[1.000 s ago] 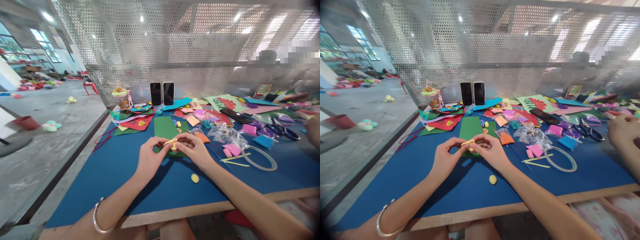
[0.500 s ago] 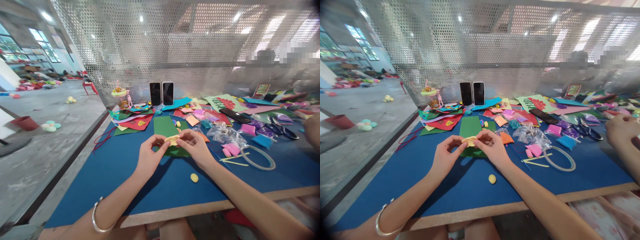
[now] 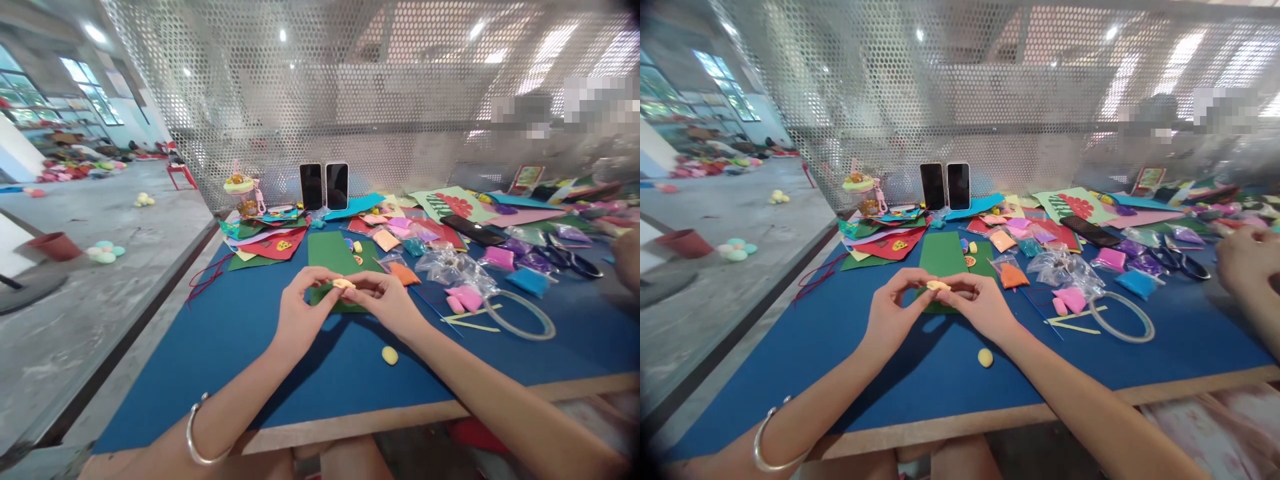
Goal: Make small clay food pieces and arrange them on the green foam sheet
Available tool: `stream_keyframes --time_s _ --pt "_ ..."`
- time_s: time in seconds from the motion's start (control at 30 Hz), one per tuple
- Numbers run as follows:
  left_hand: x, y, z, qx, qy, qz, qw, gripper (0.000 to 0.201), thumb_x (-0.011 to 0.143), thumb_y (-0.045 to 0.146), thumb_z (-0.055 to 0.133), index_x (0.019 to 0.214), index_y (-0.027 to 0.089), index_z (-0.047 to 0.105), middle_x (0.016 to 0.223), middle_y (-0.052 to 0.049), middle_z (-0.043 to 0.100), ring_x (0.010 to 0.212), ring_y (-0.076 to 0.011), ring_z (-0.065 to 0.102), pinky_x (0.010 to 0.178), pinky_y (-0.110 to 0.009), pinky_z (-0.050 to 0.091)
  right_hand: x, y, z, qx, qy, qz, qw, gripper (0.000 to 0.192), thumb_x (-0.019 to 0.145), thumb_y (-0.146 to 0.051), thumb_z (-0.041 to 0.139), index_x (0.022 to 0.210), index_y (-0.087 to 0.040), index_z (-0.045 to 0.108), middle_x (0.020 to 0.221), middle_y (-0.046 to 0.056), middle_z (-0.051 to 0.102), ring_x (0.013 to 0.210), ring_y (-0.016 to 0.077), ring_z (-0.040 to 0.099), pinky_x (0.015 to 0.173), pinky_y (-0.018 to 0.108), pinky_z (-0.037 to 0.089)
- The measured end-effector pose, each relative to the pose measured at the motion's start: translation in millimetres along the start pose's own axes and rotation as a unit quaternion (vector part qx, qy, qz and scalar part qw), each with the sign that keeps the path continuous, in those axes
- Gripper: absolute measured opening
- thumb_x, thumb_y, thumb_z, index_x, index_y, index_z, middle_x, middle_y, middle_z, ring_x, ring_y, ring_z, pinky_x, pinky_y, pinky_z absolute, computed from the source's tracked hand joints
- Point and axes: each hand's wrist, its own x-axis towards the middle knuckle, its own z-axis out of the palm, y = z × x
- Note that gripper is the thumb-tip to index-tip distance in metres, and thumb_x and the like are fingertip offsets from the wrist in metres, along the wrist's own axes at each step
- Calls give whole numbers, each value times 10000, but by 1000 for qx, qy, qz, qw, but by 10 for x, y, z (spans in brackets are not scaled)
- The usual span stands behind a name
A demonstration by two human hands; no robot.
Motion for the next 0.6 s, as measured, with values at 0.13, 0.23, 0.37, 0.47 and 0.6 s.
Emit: stream_keyframes --time_s 0.13,0.23,0.37,0.47,0.6 --pt "-21 16 -21 36 42 28 998 47 766 234 660 779 193 677 791 -22 662 757 -149 600 715 -271 484 3 -27 15 21 1 17 1000 316 633 -446 766 809 -191 703 756 37 729 711 200 701 733 345 590" --pt "-19 27 -43 108 39 83 990 92 786 211 638 857 216 695 845 -24 676 815 -161 602 768 -294 489 10 -37 32 53 17 35 998 329 615 -436 782 823 -192 709 776 39 732 716 199 703 739 340 589" --pt "-5 15 -53 218 -18 179 959 252 819 170 580 1041 246 673 983 -40 674 929 -183 584 846 -340 472 16 -31 25 111 17 47 993 348 647 -433 764 899 -197 719 881 43 732 787 190 699 818 347 565" --pt "-14 1 -52 269 -39 214 938 319 831 201 582 1144 241 626 1095 -62 642 999 -202 558 877 -358 458 12 -28 7 120 13 38 992 372 672 -421 750 968 -199 711 939 48 725 850 184 688 832 329 553" --pt "-49 16 -52 302 -78 236 920 381 859 244 561 1240 241 557 1196 -73 595 1069 -219 515 916 -372 437 16 -38 -3 72 34 24 997 382 607 -364 804 940 -204 708 897 33 728 832 173 681 790 290 554"
